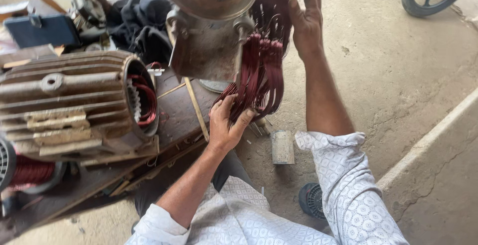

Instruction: The person winds copper wire onto a green plastic bobbin using a manual winding machine, then removes the bobbin and places the wound coil onto a metal frame. The person also handles a spool of copper wire and a wrench during the process.

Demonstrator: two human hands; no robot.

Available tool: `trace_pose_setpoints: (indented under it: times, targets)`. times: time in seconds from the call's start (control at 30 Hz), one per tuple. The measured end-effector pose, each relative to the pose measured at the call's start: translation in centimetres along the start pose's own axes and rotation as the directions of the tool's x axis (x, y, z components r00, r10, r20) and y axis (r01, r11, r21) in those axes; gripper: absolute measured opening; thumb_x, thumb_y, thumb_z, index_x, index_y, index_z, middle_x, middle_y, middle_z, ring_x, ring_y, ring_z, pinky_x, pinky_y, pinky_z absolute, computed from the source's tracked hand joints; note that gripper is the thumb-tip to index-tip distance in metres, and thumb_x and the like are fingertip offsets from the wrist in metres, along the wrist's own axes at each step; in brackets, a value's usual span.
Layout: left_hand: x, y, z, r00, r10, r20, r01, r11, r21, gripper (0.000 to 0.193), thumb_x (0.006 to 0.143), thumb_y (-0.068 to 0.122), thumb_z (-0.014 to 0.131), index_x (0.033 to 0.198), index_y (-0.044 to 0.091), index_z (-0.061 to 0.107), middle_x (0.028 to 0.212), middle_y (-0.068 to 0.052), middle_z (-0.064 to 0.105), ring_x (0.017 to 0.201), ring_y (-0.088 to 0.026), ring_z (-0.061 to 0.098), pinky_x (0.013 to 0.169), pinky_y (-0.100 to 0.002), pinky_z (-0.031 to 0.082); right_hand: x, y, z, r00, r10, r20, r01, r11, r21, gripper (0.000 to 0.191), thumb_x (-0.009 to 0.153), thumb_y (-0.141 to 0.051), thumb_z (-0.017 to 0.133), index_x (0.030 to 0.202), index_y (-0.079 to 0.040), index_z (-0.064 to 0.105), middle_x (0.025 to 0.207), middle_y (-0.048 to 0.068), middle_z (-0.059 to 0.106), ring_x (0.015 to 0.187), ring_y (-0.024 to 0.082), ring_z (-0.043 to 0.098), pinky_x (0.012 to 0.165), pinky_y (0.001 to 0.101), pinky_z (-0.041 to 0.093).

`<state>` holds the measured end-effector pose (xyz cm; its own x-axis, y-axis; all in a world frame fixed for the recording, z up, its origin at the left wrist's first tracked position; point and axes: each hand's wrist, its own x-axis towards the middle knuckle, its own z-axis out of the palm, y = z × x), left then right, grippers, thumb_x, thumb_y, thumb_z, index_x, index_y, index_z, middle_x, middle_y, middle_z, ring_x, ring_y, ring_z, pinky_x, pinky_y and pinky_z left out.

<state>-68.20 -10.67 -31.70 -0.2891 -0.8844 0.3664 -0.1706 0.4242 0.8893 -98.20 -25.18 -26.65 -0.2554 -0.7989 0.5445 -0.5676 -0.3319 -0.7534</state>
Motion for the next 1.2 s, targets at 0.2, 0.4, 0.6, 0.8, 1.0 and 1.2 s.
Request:
trace_pose_setpoints:
  times: [0.2, 0.4, 0.6, 0.8, 1.0, 1.2]
  targets:
    - [-1.7, -2.3, -0.3, 0.999, -0.007, -0.039, 0.012, 0.989, 0.151, 0.043, 0.095, 0.048, 0.072, 0.105, 0.006, 0.077, 0.088, -0.005, 0.078, 0.086, -0.021, 0.073, 0.096, -0.046, 0.048, -0.2, -1.4, 2.4, 0.996, 0.082, 0.033, -0.087, 0.976, 0.198, 0.072, 0.114, -0.058, 0.058, 0.166, -0.014, 0.036, 0.143, 0.020, 0.047, 0.119, 0.018, 0.052, 0.105, 0.0346, 0.046]
    - [-2.6, -1.1, 1.9, 0.911, -0.366, 0.192, 0.405, 0.882, -0.241, 0.048, 0.091, 0.050, 0.072, 0.109, 0.005, 0.075, 0.086, -0.006, 0.075, 0.079, -0.015, 0.070, 0.070, -0.034, 0.056, 1.1, -1.7, 3.8, 0.995, 0.100, -0.023, -0.097, 0.990, 0.100, 0.077, 0.104, -0.067, 0.047, 0.160, -0.015, 0.044, 0.131, 0.013, 0.041, 0.064, 0.003, 0.047, 0.055, 0.0252, 0.042]
    - [-3.3, -0.8, 4.8, 0.936, -0.279, 0.215, 0.342, 0.868, -0.361, 0.053, 0.091, 0.047, 0.077, 0.117, 0.002, 0.071, 0.098, -0.008, 0.076, 0.091, -0.014, 0.071, 0.078, -0.031, 0.057, 1.9, -0.4, 3.7, 0.912, 0.405, -0.069, -0.398, 0.912, 0.100, 0.079, 0.106, -0.064, 0.059, 0.145, 0.005, 0.064, 0.122, 0.035, 0.052, 0.076, 0.018, 0.041, 0.071, 0.0353, 0.045]
    - [-3.0, -3.8, 3.8, 0.965, -0.254, 0.070, 0.251, 0.967, 0.050, 0.049, 0.085, 0.044, 0.079, 0.116, 0.007, 0.070, 0.109, -0.008, 0.074, 0.103, -0.021, 0.071, 0.092, -0.039, 0.058, 0.9, -0.1, 3.0, 0.997, -0.043, -0.060, 0.034, 0.989, -0.142, 0.073, 0.110, -0.059, 0.061, 0.159, -0.007, 0.044, 0.158, 0.019, 0.048, 0.129, 0.028, 0.057, 0.107, 0.0428, 0.055]
    - [-6.7, -4.3, 0.7, 0.997, -0.011, 0.078, -0.006, 0.977, 0.212, 0.065, 0.086, 0.040, 0.086, 0.135, 0.009, 0.056, 0.136, -0.015, 0.057, 0.133, -0.031, 0.050, 0.111, -0.048, 0.042, -0.9, -3.2, 1.5, 0.980, 0.173, 0.097, -0.194, 0.934, 0.299, 0.067, 0.113, -0.043, 0.074, 0.161, -0.012, 0.039, 0.131, 0.016, 0.069, 0.097, 0.021, 0.064, 0.082, 0.0352, 0.059]
    - [-11.8, -2.7, -9.1, 0.976, 0.045, -0.214, 0.006, 0.974, 0.227, 0.043, 0.087, 0.029, 0.085, 0.122, 0.009, 0.068, 0.125, -0.012, 0.065, 0.121, -0.030, 0.062, 0.105, -0.043, 0.052, -2.4, -5.0, 1.1, 0.920, 0.255, 0.297, -0.348, 0.881, 0.321, 0.058, 0.111, -0.046, 0.071, 0.147, -0.009, 0.045, 0.123, 0.015, 0.070, 0.098, 0.022, 0.066, 0.081, 0.0360, 0.061]
